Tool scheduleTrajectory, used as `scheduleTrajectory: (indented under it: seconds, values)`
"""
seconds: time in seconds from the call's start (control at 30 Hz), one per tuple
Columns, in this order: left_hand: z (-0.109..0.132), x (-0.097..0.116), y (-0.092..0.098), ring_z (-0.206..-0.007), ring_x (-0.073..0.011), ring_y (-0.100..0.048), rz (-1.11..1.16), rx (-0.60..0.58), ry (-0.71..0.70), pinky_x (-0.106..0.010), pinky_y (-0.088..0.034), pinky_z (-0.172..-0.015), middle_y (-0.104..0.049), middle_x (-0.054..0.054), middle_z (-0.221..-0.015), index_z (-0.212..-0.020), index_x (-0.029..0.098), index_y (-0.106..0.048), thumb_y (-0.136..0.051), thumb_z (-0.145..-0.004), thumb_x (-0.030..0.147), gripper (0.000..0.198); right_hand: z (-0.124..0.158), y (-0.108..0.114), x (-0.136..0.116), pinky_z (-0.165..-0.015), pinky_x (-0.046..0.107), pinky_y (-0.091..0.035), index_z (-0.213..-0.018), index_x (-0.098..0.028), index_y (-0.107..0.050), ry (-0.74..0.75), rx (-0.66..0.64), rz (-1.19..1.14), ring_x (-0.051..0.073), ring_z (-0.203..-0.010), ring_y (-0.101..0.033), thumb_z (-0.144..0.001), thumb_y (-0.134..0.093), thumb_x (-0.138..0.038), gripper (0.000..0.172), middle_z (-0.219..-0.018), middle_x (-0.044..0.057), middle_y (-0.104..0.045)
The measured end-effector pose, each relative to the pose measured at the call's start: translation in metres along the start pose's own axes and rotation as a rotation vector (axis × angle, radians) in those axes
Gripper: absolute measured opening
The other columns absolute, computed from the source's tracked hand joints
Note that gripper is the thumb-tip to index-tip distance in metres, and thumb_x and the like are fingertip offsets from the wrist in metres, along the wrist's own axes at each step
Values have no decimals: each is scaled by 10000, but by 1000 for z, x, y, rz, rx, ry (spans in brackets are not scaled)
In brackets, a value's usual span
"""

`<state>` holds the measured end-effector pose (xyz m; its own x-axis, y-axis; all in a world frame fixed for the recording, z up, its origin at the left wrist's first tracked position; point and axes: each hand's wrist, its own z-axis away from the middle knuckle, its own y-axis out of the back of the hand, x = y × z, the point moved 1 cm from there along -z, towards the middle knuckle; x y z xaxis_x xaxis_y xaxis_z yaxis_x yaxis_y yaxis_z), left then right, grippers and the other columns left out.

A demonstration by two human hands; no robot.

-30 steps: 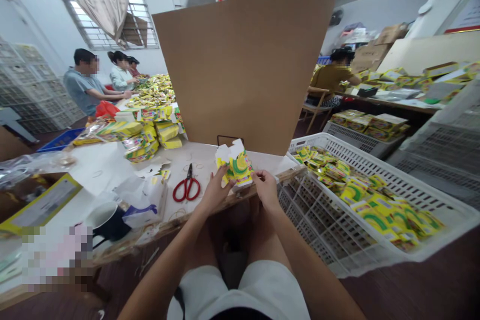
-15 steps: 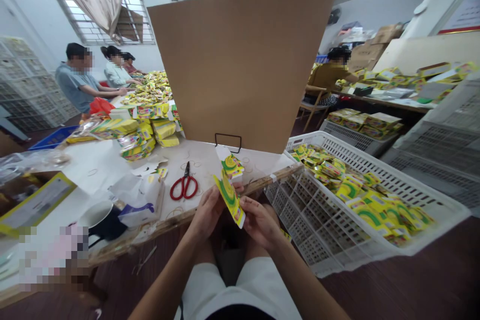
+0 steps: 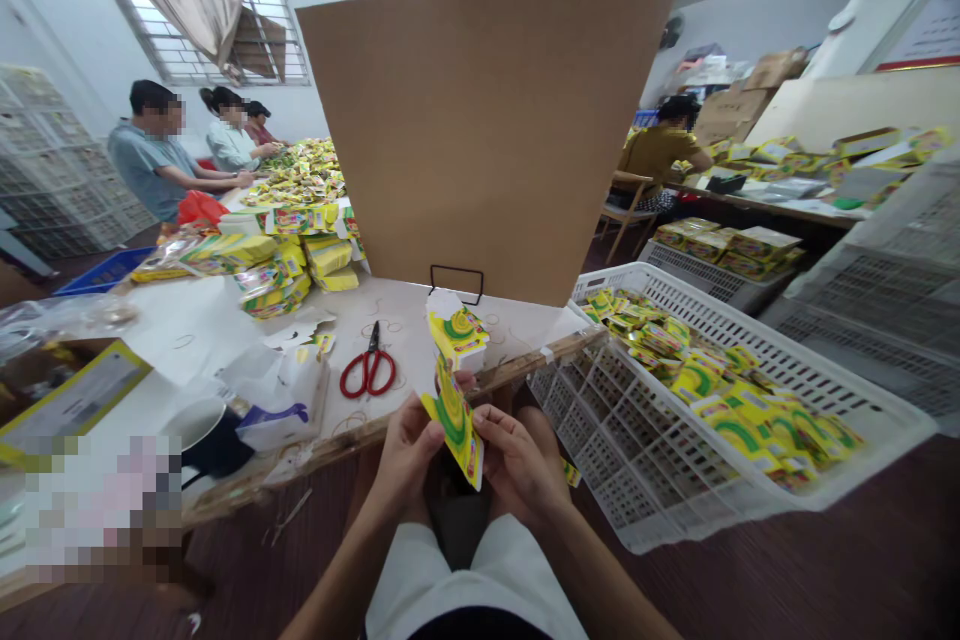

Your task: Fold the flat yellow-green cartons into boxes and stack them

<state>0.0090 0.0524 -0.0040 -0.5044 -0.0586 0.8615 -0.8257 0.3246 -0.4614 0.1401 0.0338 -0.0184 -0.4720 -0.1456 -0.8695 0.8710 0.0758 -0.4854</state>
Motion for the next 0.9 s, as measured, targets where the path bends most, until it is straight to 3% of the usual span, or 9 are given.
scheduleTrajectory:
  seconds: [0.1, 0.2, 0.3, 0.5, 0.6, 0.7, 0.77, 0.9]
  values:
    - [0, 0, 2, -1091, -299, -605, -99, -17, 21, -384, -480, -923, -664, -130, -1176, -1109, 175, -649, -732, -686, 478, 526, 3, -2, 4, -482, 216, -380, -729, -189, -566, -68, 21, -100, 103, -512, -471, -663, -734, -489, 350, -634, -17, -560]
    - [0, 4, -3, -982, -267, -653, -160, 27, 61, -357, -510, -859, -714, -118, -1053, -1063, 151, -667, -681, -762, 421, 405, 6, -3, -4, -637, 260, -480, -830, -205, -630, 52, 61, 19, 156, -699, -592, -691, -717, -508, 345, -798, 13, -652]
    - [1, 4, -8, -884, -234, -671, -190, 78, 85, -324, -526, -785, -731, -98, -952, -1047, 137, -662, -626, -816, 395, 348, 12, -5, -19, -786, 310, -500, -890, -207, -660, 120, 40, 187, 201, -854, -627, -715, -695, -527, 366, -900, 32, -685]
    - [1, -11, -6, -677, -177, -656, -245, 154, 140, -254, -512, -603, -708, -45, -758, -954, 143, -637, -596, -831, 418, 304, 19, -3, -24, -602, 282, -502, -718, -165, -636, 170, 141, 465, 189, -659, -600, -777, -616, -544, 384, -695, 35, -643]
    - [1, -11, -7, -719, -178, -667, -259, 159, 129, -262, -520, -649, -714, -41, -824, -1060, 167, -557, -618, -820, 387, 332, 19, -2, -17, -571, 276, -495, -739, -166, -618, 247, 231, 481, 185, -645, -584, -816, -571, -525, 370, -698, 38, -631]
    - [3, -7, -11, -828, -189, -683, -255, 179, 81, -299, -528, -756, -716, -33, -898, -1218, 229, -358, -673, -788, 290, 537, 21, -2, -19, -639, 290, -509, -850, -168, -641, 324, 294, 591, 194, -705, -599, -838, -579, -438, 277, -781, 53, -656]
    - [6, -5, -12, -876, -196, -683, -264, 195, 54, -329, -525, -798, -713, -35, -932, -1250, 258, -250, -678, -783, 241, 634, 22, -2, -25, -720, 301, -508, -927, -174, -648, 370, 286, 709, 206, -792, -610, -831, -604, -354, 208, -864, 65, -666]
    - [11, -5, -11, -928, -214, -676, -299, 139, 67, -375, -514, -841, -700, -59, -981, -1251, 268, -185, -629, -818, 213, 624, 19, 4, -29, -760, 299, -495, -1040, -187, -600, 488, 197, 764, 192, -846, -600, -835, -588, -258, 217, -987, 69, -644]
